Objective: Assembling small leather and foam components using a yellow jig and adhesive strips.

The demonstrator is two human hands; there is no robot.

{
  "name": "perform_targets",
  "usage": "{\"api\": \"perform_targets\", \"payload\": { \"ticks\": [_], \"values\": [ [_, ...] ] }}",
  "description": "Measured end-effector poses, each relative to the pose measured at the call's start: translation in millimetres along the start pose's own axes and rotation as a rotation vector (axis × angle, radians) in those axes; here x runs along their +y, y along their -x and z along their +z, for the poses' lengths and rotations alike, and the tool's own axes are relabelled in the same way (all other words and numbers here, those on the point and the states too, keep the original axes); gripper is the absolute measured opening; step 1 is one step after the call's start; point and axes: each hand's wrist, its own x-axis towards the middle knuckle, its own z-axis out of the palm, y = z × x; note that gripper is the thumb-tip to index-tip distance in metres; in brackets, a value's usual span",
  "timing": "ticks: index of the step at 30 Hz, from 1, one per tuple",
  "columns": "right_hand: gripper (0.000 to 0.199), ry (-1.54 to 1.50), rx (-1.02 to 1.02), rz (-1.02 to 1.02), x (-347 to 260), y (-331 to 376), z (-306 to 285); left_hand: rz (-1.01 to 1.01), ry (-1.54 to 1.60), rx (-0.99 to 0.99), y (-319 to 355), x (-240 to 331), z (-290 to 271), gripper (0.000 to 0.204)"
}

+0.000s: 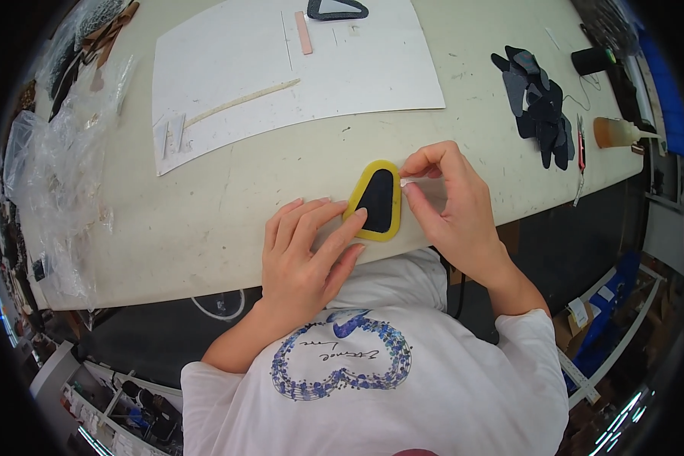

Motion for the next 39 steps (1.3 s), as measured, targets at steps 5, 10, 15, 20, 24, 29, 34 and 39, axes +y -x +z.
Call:
{"api": "perform_targets", "payload": {
  "ticks": [5,10,15,20,24,29,34,39],
  "values": [
    [0.028,0.096,-0.007,-0.029,-6,-11,8,0.034,-0.033,-0.016,-2,3,1,0.049],
    [0.030,0.273,-0.081,-0.109,-13,-20,6,0.058,-0.054,-0.029,-5,5,0,0.052],
    [0.033,0.468,-0.150,-0.222,-17,-23,7,0.072,-0.089,-0.045,-6,3,2,0.053],
    [0.031,0.347,-0.158,-0.144,-19,-24,7,-0.046,0.022,-0.036,-14,9,5,0.087],
    [0.029,0.246,-0.146,-0.072,-20,-18,4,-0.070,0.018,-0.024,-22,13,15,0.096],
    [0.029,0.207,-0.116,-0.100,-12,-14,3,-0.050,0.024,-0.008,-23,10,14,0.084],
    [0.026,0.100,-0.100,-0.092,-9,-14,5,-0.035,0.099,-0.086,-20,-3,-3,0.076],
    [0.027,-0.210,-0.048,0.021,0,-10,6,-0.021,0.062,-0.037,1,-7,-7,0.062]
  ]
}}
